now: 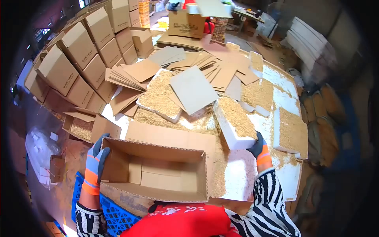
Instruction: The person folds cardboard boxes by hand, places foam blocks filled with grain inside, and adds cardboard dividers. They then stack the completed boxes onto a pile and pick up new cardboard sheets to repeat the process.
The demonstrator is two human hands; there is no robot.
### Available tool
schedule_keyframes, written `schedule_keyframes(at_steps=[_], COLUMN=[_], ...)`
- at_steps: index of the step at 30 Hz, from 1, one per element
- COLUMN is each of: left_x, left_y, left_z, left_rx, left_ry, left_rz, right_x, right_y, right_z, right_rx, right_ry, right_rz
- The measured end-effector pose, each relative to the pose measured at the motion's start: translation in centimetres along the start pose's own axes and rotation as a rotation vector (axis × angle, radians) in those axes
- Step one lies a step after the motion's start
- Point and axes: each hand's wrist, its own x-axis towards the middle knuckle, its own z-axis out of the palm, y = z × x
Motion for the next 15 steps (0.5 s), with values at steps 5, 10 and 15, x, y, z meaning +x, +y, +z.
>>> schedule_keyframes(at_steps=[5,10,15], left_x=[3.0,3.1,2.6], left_y=[-1.7,-0.8,-1.6], left_z=[1.6,2.6,2.8], left_rx=[-0.057,-0.059,-0.170], left_ry=[-0.087,-0.056,-0.024], left_rz=[0.046,0.035,0.023], right_x=[-10.2,-14.5,-11.4], right_y=[-8.6,-17.1,-22.4], right_z=[-7.0,-5.9,2.2], right_rx=[0.091,0.479,0.208], right_ry=[0.019,0.028,-0.245], right_rz=[-0.134,-0.084,-0.030])
